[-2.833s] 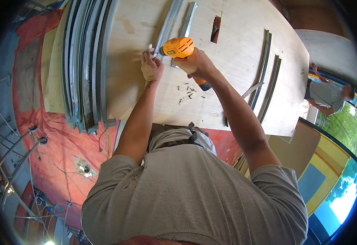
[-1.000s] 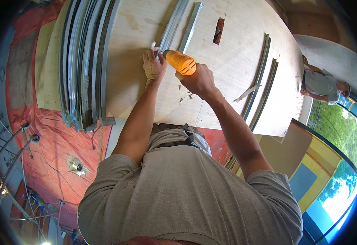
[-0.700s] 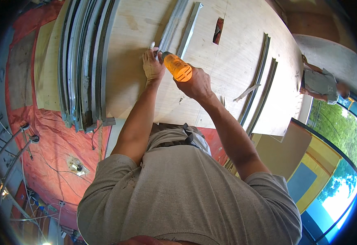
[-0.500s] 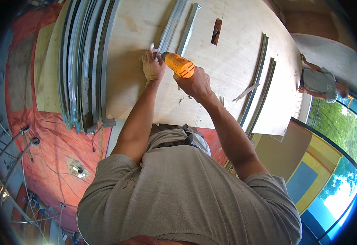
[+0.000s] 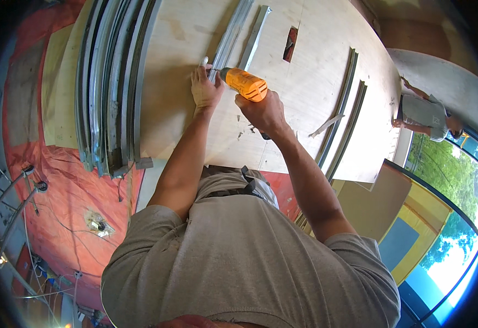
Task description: The person picks up a metal stud from a pile, places it onto a wooden work surface, and uses a drill to drive screws into it.
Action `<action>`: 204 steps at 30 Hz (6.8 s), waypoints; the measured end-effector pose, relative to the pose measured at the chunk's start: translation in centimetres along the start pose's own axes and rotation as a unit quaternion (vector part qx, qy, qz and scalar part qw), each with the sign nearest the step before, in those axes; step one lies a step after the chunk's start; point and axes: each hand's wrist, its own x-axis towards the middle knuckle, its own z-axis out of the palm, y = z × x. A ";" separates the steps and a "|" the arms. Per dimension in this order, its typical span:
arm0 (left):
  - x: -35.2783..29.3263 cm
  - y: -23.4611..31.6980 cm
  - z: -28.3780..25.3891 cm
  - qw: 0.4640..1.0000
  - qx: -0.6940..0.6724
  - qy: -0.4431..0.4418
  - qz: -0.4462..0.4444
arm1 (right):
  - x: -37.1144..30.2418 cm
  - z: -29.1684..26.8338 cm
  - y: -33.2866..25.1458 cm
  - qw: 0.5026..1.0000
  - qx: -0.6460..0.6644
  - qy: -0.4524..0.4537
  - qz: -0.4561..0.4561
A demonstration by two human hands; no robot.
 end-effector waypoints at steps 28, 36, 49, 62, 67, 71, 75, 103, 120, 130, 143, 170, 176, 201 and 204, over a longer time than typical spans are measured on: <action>-0.2 0.1 0.0 1.000 -0.012 -0.013 -0.011 | 0.8 0.5 1.3 0.996 0.060 0.018 -0.063; -0.2 -0.2 0.0 1.000 -0.002 -0.022 -0.003 | 2.5 0.3 0.7 0.992 0.087 -0.071 0.065; 0.0 0.1 0.2 1.000 -0.019 0.013 -0.019 | -0.2 0.1 1.4 0.998 0.060 -0.005 -0.012; 0.2 -0.1 0.2 1.000 -0.015 0.017 0.000 | 0.6 0.6 1.7 0.997 0.070 -0.020 0.008; 0.0 -0.1 0.4 1.000 -0.011 0.024 -0.005 | 0.3 0.8 1.5 0.999 0.048 -0.015 0.005; 0.1 -0.2 0.4 1.000 -0.013 0.013 -0.017 | 0.1 0.7 1.3 0.998 0.063 -0.023 0.014; 0.0 0.0 0.4 0.999 -0.022 0.013 -0.023 | 0.4 0.8 1.2 0.998 0.060 -0.013 -0.001; 0.0 -0.3 0.3 0.999 -0.034 0.002 -0.025 | -0.5 1.2 0.7 0.999 0.028 -0.019 0.039; -0.1 -0.2 0.1 0.999 -0.028 0.001 -0.027 | 1.0 0.3 0.6 0.998 0.052 -0.037 0.007; -0.2 0.1 0.2 0.999 -0.037 -0.001 -0.029 | -0.4 1.9 -0.6 0.997 -0.071 -0.010 0.018; -0.1 0.0 0.1 0.997 -0.055 -0.009 -0.055 | 0.1 0.8 -0.4 0.998 -0.003 -0.024 0.050; 0.0 -0.5 0.4 0.998 -0.051 0.005 -0.038 | -0.3 0.5 -2.6 0.998 -0.023 -0.024 0.058; -0.1 -0.3 0.2 0.999 -0.045 0.002 -0.028 | -0.8 0.7 -2.0 0.997 -0.021 -0.022 0.068; 0.0 -0.1 0.3 0.999 -0.040 0.004 -0.030 | 0.2 1.0 1.6 0.998 0.013 -0.039 0.055; -0.2 -0.8 0.5 0.999 -0.037 0.001 -0.040 | 0.4 1.3 0.5 0.998 0.022 -0.031 0.040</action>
